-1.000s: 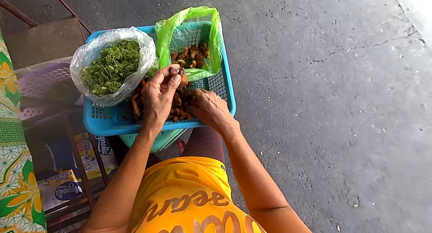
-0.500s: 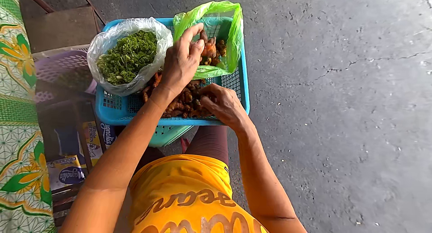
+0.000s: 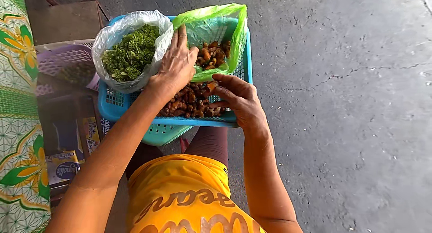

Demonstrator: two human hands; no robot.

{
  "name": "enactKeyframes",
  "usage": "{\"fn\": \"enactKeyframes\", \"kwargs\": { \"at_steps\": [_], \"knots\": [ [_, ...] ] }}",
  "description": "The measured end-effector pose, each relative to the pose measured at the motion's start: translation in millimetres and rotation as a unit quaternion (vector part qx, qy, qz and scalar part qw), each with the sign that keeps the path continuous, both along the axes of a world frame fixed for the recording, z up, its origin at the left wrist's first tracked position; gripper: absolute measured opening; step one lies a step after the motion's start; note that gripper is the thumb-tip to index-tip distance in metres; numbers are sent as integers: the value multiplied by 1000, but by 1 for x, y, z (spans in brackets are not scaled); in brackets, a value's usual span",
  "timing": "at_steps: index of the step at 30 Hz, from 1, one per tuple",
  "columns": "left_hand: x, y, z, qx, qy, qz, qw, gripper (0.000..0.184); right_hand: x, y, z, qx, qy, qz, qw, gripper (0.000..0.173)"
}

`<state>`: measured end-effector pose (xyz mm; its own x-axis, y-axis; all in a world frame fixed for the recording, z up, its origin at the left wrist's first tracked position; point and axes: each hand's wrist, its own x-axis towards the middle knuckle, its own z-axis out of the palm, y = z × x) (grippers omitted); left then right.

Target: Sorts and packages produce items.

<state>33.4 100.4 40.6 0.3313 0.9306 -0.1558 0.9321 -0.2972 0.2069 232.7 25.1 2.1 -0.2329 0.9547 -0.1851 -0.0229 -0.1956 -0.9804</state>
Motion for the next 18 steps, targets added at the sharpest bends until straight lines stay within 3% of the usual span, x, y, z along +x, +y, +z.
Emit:
{"fn": "enactKeyframes", "kwargs": {
  "at_steps": [4,8,10,12,14,16,18],
  "knots": [
    [-27,-36,-1,73,-190,-60,977,35,1,-6,-1,58,-148,50,986,26],
    [-57,-72,0,116,-242,-2,963,28,1,10,4,120,-249,78,958,26],
    [-68,-88,-5,125,-238,31,963,26,0,22,17,165,-277,25,946,38],
    [-76,-103,-12,135,-240,61,959,25,0,19,35,232,-348,-16,908,54],
    [-80,-115,-19,134,-260,90,952,22,-2,11,45,274,-423,-32,863,37],
    [-84,-119,-26,139,-281,120,942,21,-3,5,45,250,-472,62,843,15],
    [-87,-121,-31,144,-311,141,929,21,-10,5,29,198,-501,188,821,11]
  ]
}}
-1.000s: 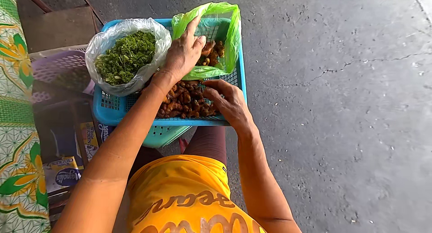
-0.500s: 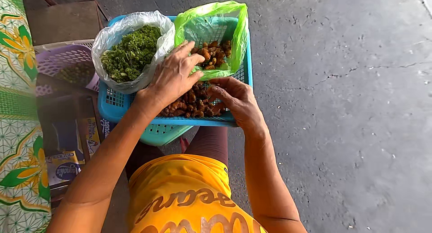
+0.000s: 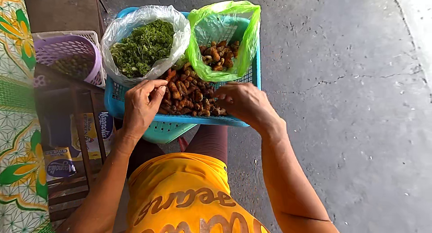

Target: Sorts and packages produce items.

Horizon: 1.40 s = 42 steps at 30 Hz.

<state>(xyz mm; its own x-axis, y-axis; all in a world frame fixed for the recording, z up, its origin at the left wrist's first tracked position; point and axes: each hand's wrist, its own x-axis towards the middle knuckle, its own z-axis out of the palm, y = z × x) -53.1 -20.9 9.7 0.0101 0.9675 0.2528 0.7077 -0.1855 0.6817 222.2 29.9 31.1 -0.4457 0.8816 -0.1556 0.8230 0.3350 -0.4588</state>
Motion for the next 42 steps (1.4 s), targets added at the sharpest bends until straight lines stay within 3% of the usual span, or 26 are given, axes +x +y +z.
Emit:
{"fn": "enactKeyframes", "kwargs": {
  "at_steps": [5,10,13,18,24,28,30,33,35,39,42],
  "knots": [
    [1,4,-2,-3,-18,1,1000,23,-12,5,-29,-53,-80,54,994,28],
    [7,0,1,-45,125,-62,989,38,-6,10,-34,-80,-139,26,987,45],
    [14,8,3,-109,180,-57,976,49,2,12,-36,-84,-85,37,992,44],
    [30,23,5,-173,219,-24,960,49,11,12,-39,-88,22,72,993,38],
    [29,9,16,-144,263,-32,953,29,14,9,-37,-50,54,107,992,23],
    [22,7,21,-98,203,-52,973,29,21,10,-32,-65,143,78,984,22],
    [24,15,14,-82,177,-44,980,26,22,12,-23,-146,226,9,963,23],
    [29,25,8,-91,179,-48,979,28,27,13,-20,-274,455,-97,842,20],
    [34,30,5,-101,193,-45,975,29,31,12,-17,-313,498,-111,801,21],
    [37,32,0,-114,206,-18,972,30,25,2,-17,-291,400,-102,863,19],
    [33,33,-2,-123,181,14,976,42,24,10,-23,-286,359,-91,884,18]
  ]
}}
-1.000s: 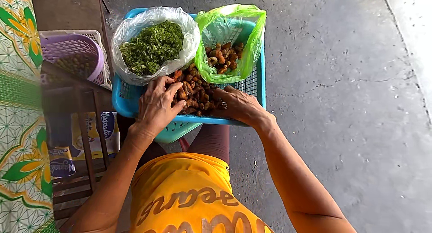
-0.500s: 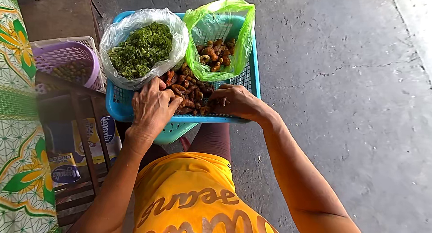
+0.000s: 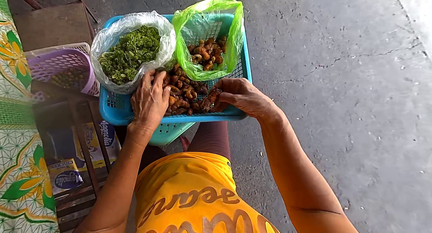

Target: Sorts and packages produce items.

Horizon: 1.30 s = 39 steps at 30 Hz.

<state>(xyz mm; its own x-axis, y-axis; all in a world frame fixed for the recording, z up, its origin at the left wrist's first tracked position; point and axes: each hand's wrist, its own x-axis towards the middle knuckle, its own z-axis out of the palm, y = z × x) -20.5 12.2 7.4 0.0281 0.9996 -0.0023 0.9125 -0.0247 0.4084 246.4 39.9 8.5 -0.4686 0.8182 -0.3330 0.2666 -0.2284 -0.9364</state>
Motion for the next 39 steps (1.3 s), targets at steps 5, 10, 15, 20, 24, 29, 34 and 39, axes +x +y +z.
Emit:
{"fn": "enactKeyframes", "kwargs": {
  "at_steps": [5,10,15,20,24,29,34,39],
  "knots": [
    [-8,5,-4,25,-82,17,996,51,-3,31,24,187,-187,27,964,17],
    [-13,8,-5,19,-118,5,993,48,-29,46,60,392,-320,-97,857,37],
    [-28,21,-8,32,-109,-35,993,44,-80,32,39,342,-231,74,908,18],
    [-37,13,-4,102,-82,-56,990,28,-112,43,10,270,-378,116,878,27],
    [-30,-2,3,-17,26,1,1000,29,-111,65,3,225,-407,123,877,35],
    [-13,0,6,-73,95,10,993,41,-114,74,-3,207,-434,189,856,50],
    [-20,-2,-1,-81,54,-68,993,45,-110,54,4,188,-439,200,856,52],
    [-15,-19,11,-27,-14,-145,989,41,-74,16,7,196,-342,204,896,62]
  ]
}}
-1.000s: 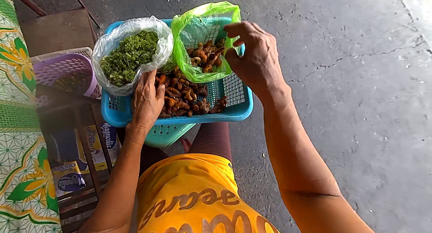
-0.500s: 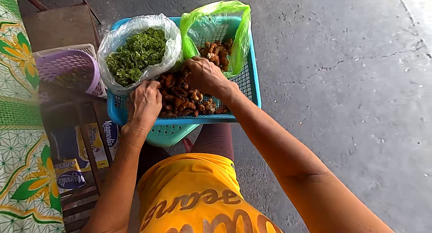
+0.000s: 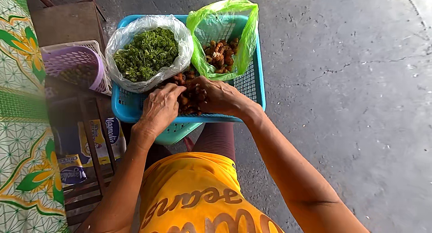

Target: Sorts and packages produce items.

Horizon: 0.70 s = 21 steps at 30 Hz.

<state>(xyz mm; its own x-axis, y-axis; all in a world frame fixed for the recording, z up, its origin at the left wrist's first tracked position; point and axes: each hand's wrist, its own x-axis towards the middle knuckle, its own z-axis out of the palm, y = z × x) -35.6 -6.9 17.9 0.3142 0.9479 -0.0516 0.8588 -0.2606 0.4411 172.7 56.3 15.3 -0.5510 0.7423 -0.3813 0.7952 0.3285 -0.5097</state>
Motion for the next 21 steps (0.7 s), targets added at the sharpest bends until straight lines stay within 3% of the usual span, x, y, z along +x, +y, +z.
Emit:
{"fn": "enactKeyframes", "kwargs": {
  "at_steps": [5,11,15,18,21],
  "knots": [
    [36,-14,-1,17,29,-56,998,29,42,-30,-8,46,104,1,994,42],
    [48,-22,0,31,-13,-77,996,35,63,-33,-5,104,164,-40,980,25],
    [19,-21,2,69,-82,-5,994,30,69,-23,4,50,171,-94,980,17],
    [-10,-21,2,86,-89,80,989,31,68,-11,15,13,126,-76,989,16],
    [-34,-21,-2,60,-85,145,984,30,65,3,33,98,98,-114,984,25]
  ]
}}
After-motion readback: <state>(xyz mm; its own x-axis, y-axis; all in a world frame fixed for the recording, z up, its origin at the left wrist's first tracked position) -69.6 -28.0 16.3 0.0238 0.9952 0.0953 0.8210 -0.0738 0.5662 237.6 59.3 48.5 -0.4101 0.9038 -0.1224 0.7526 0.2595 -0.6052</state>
